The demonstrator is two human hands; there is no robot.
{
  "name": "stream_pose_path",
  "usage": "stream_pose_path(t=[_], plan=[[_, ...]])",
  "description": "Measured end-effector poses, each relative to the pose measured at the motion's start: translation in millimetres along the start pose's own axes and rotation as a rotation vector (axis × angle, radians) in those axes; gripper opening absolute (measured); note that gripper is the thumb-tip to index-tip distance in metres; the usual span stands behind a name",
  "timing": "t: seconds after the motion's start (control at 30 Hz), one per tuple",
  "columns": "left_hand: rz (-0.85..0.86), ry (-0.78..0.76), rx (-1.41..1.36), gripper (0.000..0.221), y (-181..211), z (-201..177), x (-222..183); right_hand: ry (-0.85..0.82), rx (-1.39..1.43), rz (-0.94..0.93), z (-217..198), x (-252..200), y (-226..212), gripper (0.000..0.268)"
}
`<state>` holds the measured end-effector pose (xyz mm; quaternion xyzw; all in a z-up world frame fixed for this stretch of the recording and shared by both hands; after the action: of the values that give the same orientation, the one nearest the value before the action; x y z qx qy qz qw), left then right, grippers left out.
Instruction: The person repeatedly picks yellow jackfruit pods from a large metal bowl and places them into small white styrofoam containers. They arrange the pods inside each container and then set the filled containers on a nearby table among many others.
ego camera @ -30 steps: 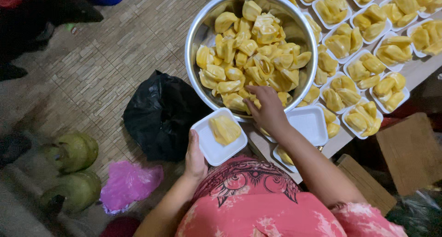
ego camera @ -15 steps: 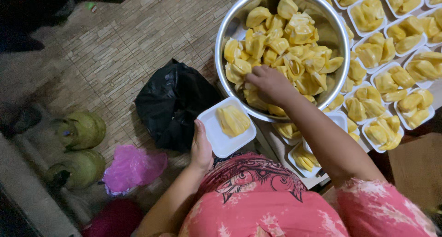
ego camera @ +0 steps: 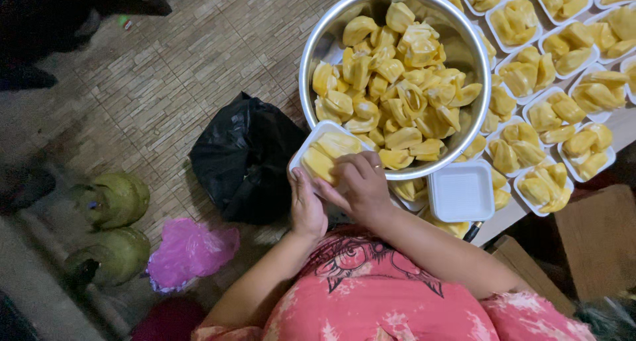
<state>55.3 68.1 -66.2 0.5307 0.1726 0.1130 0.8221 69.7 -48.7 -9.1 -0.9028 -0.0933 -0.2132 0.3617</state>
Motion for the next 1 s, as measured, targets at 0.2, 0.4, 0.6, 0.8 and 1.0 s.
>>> stream_pose_path(t=[0.2,0.4,0.6,0.8,1.0], plan=[[0.006,0.022,-0.069,0.041,2.3,4.5,-3.4,-0.021,-0.103,-0.004,6.0,1.5,3.4,0.031],[-0.088,0.071,-0.230,0.043,-9.5,-19.9,3.0,-0.012,-0.025,0.099,8.7,73.8,77.2,0.009],[-0.119,0.015,-0.252,0.049,-4.5,-33.6,5.7,-0.326,-0.883,-0.252,57.8,142.6,133.1,0.032],[-0.188,-0.009,-0.507,0.060,14.3,-30.7,10.6,-0.809,-1.037,-0.209,78.4,166.0,162.6,0.048],[-0.189,-0.039,-0.474,0.046,-6.2,-37.4,20.8,-0.397,-0.396,-0.244,45.6,154.8,170.3,0.049]])
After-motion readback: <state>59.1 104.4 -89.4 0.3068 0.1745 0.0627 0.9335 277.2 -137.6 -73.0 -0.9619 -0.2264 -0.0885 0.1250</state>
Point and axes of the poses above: each hand's wrist, its own x-axis towards the middle knuckle, its own z-axis out of the palm, y = z × x, the point moved 4 cm from there along x, towards the middle knuckle, and after that the axes turned 14 degrees about z, right-handed, at the moved point
